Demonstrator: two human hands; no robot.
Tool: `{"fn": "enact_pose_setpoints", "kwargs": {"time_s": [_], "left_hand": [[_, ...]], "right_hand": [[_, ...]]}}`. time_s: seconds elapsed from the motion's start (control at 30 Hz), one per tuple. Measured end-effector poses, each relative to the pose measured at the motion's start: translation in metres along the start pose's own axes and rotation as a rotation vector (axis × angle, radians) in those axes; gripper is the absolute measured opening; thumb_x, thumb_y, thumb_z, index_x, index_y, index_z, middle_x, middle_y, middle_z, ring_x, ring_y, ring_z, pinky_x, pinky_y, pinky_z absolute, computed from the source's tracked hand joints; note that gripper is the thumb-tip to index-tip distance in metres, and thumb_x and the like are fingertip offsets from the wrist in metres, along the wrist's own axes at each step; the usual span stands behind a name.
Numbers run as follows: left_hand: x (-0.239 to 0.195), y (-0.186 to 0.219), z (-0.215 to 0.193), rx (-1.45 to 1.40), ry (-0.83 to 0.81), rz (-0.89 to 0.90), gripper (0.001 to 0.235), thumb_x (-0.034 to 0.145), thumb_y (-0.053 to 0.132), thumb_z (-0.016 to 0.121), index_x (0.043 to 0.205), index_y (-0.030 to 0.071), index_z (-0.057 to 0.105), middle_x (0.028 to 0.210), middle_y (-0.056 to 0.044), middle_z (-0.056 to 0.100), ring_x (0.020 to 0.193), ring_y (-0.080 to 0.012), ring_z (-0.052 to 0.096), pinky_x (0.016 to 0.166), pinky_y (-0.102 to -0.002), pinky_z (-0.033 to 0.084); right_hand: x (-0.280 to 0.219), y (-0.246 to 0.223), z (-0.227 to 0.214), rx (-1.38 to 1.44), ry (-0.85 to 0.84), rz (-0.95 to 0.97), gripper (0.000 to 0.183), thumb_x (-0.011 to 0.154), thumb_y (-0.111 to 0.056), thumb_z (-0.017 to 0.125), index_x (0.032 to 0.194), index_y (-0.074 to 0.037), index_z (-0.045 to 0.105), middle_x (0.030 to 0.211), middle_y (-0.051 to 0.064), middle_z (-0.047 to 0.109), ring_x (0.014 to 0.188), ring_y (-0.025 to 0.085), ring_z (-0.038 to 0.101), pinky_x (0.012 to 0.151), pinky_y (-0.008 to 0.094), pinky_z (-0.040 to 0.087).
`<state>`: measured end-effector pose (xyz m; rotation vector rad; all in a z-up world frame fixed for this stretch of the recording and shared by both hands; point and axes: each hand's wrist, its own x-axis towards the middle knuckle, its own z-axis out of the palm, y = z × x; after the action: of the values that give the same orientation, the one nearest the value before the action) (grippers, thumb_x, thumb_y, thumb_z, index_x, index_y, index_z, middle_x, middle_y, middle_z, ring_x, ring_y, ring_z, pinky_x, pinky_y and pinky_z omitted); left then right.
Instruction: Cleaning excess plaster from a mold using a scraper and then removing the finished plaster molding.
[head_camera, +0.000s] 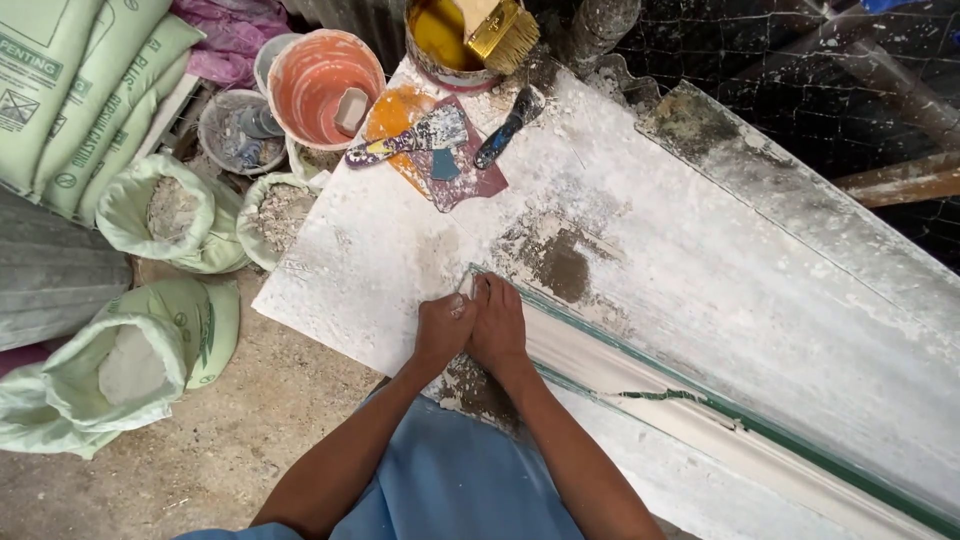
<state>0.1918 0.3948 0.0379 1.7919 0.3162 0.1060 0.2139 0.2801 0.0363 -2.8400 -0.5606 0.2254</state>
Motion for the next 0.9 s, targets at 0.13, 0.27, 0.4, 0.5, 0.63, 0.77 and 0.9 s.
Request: {"fn": "enact_pose_setpoints", "kwargs": {"time_s": [0.13,0.27,0.4,0.5,0.63,0.77,0.9], "left_hand": [[0.004,0.008,-0.001,0.013,-0.026,-0.02,0.053,0.098,0.013,0.062,0.049,0.009,0.043,0.041,-0.015,0.052,0.041,-0.0048,0.042,0.039,-0.026,0.034],[0.007,0.016,-0.004,0.057,-0.081,-0.016,0.054,0.098,0.014,0.062,0.049,0.007,0.04,0.041,-0.016,0.052,0.043,-0.0051,0.039,0.04,-0.028,0.034],[0.011,0.014,-0.012,0.127,-0.12,-0.048,0.054,0.099,0.019,0.062,0.05,0.008,0.042,0.041,-0.014,0.052,0.039,-0.0103,0.039,0.04,-0.032,0.033],[0.018,0.013,-0.019,0.215,-0.144,-0.144,0.047,0.097,0.031,0.063,0.059,0.007,0.048,0.051,-0.017,0.057,0.05,-0.0272,0.053,0.049,-0.043,0.041],[0.027,-0.002,-0.025,0.37,-0.186,-0.231,0.046,0.095,0.044,0.064,0.07,0.008,0.051,0.065,-0.023,0.064,0.072,-0.0457,0.069,0.065,-0.053,0.051],[0.031,0.015,-0.034,0.397,-0.253,-0.205,0.044,0.096,0.043,0.064,0.074,0.007,0.053,0.072,-0.024,0.065,0.079,-0.0464,0.07,0.066,-0.054,0.052],[0.033,0.038,-0.045,0.452,-0.303,-0.245,0.034,0.098,0.041,0.059,0.09,0.009,0.058,0.082,-0.025,0.07,0.088,-0.0474,0.071,0.077,-0.056,0.054]], "right_hand": [[-0.002,0.003,0.002,0.007,0.053,-0.017,0.06,0.103,-0.038,0.052,0.147,0.001,0.042,0.138,0.023,0.048,0.132,0.039,0.047,0.116,0.051,0.031],[-0.001,0.01,0.012,-0.033,0.092,-0.06,0.068,0.096,-0.041,0.057,0.148,0.0,0.041,0.139,0.023,0.049,0.13,0.039,0.048,0.115,0.051,0.033],[-0.005,0.008,0.002,0.034,0.079,-0.041,0.064,0.095,-0.03,0.056,0.15,-0.002,0.039,0.138,0.021,0.048,0.13,0.038,0.048,0.114,0.053,0.035],[-0.008,0.013,0.008,0.07,0.09,-0.048,0.079,0.087,-0.039,0.063,0.153,-0.004,0.038,0.139,0.021,0.047,0.133,0.039,0.047,0.113,0.055,0.035],[-0.031,0.028,0.002,0.077,0.2,-0.084,0.095,0.081,-0.057,0.074,0.155,-0.007,0.04,0.141,0.019,0.05,0.133,0.039,0.049,0.114,0.057,0.033],[-0.08,0.066,-0.022,0.118,0.273,0.026,0.086,0.087,-0.056,0.073,0.153,-0.011,0.043,0.139,0.016,0.052,0.134,0.038,0.049,0.115,0.058,0.034],[-0.15,0.125,-0.038,0.06,0.413,0.223,0.062,0.093,-0.046,0.07,0.144,-0.012,0.055,0.134,0.015,0.057,0.132,0.036,0.054,0.113,0.054,0.038]]}}
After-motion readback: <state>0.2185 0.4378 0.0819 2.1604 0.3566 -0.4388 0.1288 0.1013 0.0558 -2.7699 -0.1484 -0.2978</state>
